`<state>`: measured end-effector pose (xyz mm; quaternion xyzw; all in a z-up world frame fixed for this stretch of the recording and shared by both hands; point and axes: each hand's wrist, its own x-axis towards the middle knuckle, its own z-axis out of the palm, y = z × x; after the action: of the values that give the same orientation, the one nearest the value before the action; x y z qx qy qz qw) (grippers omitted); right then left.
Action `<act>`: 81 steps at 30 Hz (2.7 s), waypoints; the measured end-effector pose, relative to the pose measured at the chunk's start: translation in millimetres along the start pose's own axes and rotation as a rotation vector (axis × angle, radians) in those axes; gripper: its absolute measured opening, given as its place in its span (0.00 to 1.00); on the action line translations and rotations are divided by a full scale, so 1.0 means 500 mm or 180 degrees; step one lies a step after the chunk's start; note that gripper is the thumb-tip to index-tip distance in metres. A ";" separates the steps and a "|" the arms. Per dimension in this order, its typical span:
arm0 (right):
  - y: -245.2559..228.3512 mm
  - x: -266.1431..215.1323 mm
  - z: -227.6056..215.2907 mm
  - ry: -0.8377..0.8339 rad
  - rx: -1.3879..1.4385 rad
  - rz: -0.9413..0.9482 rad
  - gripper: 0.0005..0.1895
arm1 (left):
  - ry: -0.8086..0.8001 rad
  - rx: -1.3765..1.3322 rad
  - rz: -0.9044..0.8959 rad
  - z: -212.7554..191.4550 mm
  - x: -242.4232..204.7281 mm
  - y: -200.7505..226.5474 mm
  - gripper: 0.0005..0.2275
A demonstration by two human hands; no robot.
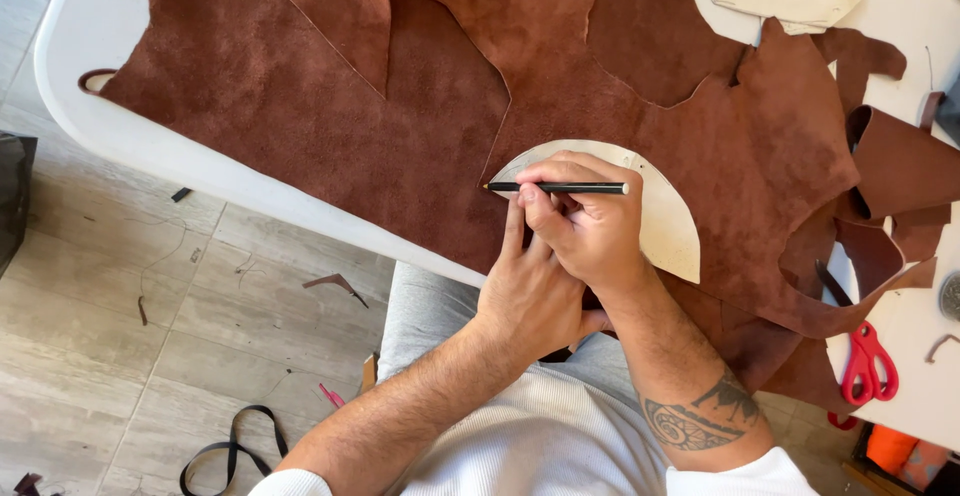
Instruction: Tracing a pattern onto leather and cutting it out with scissors
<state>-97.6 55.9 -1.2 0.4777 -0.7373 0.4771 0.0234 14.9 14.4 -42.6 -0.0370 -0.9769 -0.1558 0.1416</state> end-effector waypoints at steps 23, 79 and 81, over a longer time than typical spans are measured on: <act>-0.003 0.007 0.001 -0.0017 0.0024 -0.0068 0.03 | -0.0075 -0.0027 -0.0062 -0.002 0.000 0.003 0.45; -0.028 0.014 -0.022 0.0122 -0.0089 0.0438 0.12 | 0.0245 -0.0115 -0.0029 -0.017 0.008 -0.005 0.46; -0.016 0.010 -0.026 0.0227 -0.0347 0.0454 0.12 | 0.0206 -0.0075 -0.0022 -0.023 0.011 -0.006 0.47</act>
<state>-99.8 61.2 13.6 0.4047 -0.7930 0.4534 0.0416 12.5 8.2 -31.5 -0.0302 -0.9700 -0.1689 0.1721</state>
